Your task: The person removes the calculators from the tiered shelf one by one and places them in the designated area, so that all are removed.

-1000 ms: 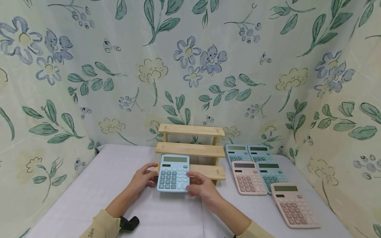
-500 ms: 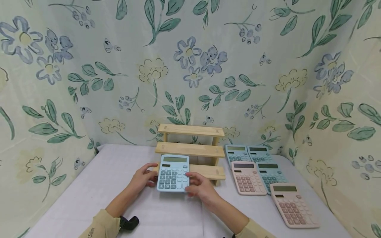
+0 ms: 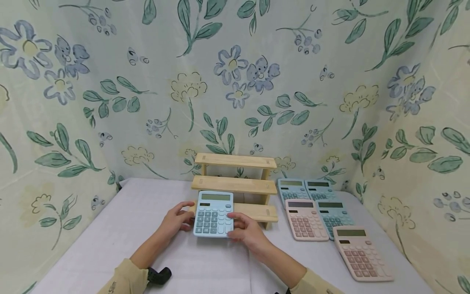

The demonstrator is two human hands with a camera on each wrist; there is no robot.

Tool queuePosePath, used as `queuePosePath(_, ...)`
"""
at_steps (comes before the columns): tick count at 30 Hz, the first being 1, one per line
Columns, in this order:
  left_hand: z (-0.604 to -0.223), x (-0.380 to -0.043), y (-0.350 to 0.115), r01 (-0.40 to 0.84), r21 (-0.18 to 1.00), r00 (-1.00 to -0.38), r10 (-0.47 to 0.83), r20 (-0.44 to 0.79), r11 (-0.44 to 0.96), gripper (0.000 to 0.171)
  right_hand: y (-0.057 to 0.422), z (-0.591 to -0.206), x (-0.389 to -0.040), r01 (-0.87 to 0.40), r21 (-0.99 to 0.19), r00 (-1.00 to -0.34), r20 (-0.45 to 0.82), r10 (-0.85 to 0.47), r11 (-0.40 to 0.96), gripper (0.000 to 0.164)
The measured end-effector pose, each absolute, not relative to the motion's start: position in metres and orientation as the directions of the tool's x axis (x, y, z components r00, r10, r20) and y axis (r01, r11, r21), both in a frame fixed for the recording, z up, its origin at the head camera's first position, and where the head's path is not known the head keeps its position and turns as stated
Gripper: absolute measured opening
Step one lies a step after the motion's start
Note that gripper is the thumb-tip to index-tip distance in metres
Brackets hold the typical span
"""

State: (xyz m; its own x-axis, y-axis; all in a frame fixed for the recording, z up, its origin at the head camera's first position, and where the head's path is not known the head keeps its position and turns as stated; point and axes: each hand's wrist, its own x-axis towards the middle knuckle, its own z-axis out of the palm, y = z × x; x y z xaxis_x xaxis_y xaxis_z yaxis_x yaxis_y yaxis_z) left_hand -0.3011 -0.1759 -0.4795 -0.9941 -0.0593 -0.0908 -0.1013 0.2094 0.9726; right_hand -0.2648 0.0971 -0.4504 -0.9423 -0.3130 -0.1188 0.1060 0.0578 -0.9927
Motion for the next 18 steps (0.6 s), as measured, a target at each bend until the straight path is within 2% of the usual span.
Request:
queuePosePath(13,-0.4803,-0.3009,-0.1760,-0.100,0.973,-0.994,-0.060,-0.089,0.209,0.041,0.0977,-0.4495,-0.2637,0.096,-0.993,-0.939,-0.114,-0.323,0.072,0.058)
queuePosePath(18,-0.4816,-0.3011,-0.1764,-0.100,0.972,-0.994,-0.060,-0.089,0.212,0.042,0.0993,-0.4507,-0.2642,0.081,-0.995,-0.937,-0.095,-0.335,0.057,0.053)
